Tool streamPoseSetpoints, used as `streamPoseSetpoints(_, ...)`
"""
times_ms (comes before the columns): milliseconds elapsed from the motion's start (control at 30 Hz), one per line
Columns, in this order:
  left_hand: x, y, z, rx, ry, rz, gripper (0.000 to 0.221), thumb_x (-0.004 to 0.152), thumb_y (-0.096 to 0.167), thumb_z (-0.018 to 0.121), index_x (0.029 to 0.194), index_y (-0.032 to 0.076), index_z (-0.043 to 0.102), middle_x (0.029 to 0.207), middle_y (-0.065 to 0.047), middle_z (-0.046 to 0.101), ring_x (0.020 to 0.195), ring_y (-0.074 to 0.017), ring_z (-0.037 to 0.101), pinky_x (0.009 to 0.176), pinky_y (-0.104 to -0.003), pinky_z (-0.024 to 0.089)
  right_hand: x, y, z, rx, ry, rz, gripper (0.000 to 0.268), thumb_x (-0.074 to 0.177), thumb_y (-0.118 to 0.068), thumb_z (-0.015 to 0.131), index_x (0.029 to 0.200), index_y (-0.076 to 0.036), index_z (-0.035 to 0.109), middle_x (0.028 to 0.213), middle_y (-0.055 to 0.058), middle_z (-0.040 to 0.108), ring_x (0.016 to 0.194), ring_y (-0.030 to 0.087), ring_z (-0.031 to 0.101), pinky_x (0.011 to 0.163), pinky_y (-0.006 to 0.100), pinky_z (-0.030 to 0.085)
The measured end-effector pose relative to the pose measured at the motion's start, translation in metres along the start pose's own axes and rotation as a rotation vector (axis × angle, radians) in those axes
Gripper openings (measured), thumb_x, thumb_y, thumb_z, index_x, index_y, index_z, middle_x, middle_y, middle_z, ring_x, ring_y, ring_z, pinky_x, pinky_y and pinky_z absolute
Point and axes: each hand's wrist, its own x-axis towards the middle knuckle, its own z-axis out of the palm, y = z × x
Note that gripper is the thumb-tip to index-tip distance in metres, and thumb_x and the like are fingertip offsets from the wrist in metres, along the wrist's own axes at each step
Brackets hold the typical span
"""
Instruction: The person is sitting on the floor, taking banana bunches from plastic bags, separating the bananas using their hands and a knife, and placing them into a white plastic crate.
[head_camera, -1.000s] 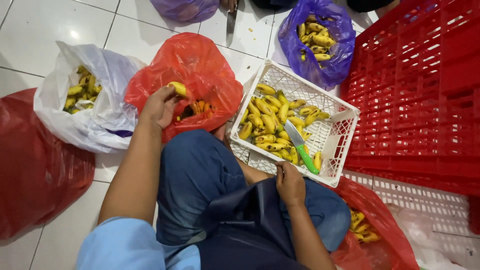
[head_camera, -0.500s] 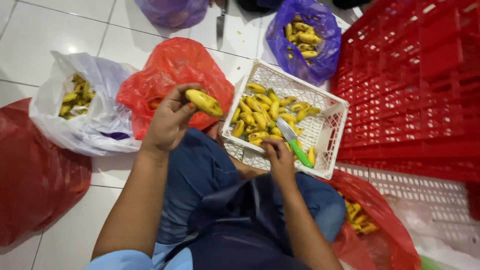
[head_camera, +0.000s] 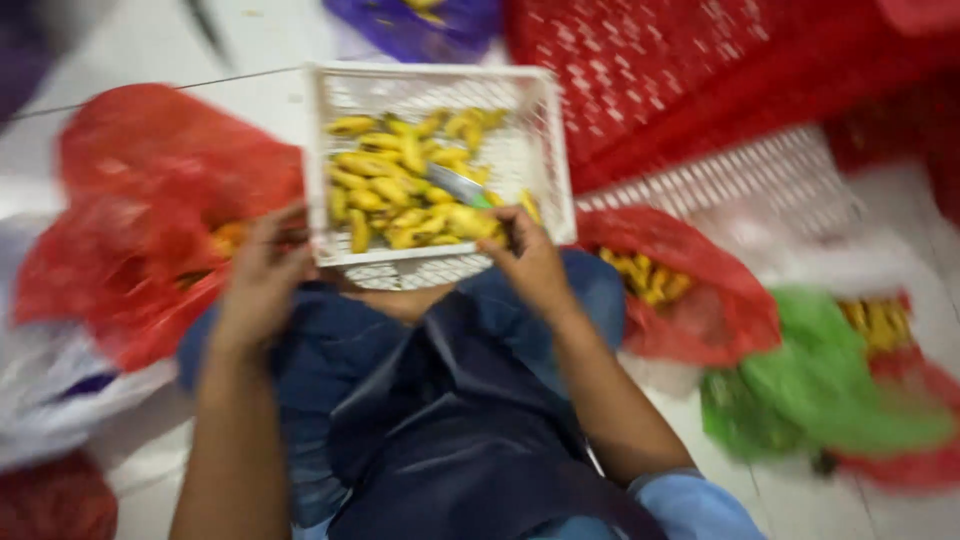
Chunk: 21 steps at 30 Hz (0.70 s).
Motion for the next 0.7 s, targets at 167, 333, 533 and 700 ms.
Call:
streamPoseSetpoints(167,-0.015,0.013,-0.049,0.395,0.098,0.010,0.044,0.100,-0.004,0.054,0.144,-0.009,0.050,0.133,-0.024,0.056,0.114,-0.0318,0.054,0.096,-0.040,0.042,-0.055,-0.024,-0.147,-0.538,0.313,0.186,0.037,0.089,-0.012,0.069,0.123,-0.004,0.058,0.108,0.010,0.068,0.088,0.018,0.067,0.077,0.028,0.054)
streamPoseSetpoints(333,-0.025,-0.007,-0.067,0.397,0.106,-0.047,0.037,0.112,-0.007,0.045,0.148,-0.013,0.046,0.136,-0.025,0.053,0.114,-0.0306,0.050,0.100,-0.036,0.038,-0.099,-0.013,-0.236,-0.937,0.343,0.585,0.034,0.083,-0.018,0.073,0.113,-0.003,0.067,0.096,0.014,0.071,0.078,0.028,0.068,0.071,0.039,0.054)
streamPoseSetpoints(533,-0.029,-0.012,-0.061,0.549,0.090,-0.058,0.036,0.113,-0.007,0.054,0.147,-0.018,0.053,0.121,-0.030,0.059,0.101,-0.0324,0.055,0.085,-0.039,0.044,-0.106,0.053,-0.284,-1.171,0.387,0.613,0.037,0.078,-0.016,0.068,0.113,-0.003,0.067,0.104,0.020,0.070,0.091,0.042,0.065,0.079,0.048,0.052)
streamPoseSetpoints(700,-0.031,-0.017,-0.068,0.422,0.102,-0.082,0.031,0.117,-0.010,0.043,0.148,-0.016,0.041,0.136,-0.029,0.052,0.122,-0.0333,0.052,0.104,-0.039,0.040,-0.106,0.073,-0.287,-0.874,0.535,0.474,0.043,0.085,-0.017,0.073,0.124,-0.002,0.062,0.109,0.015,0.070,0.095,0.032,0.068,0.082,0.040,0.053)
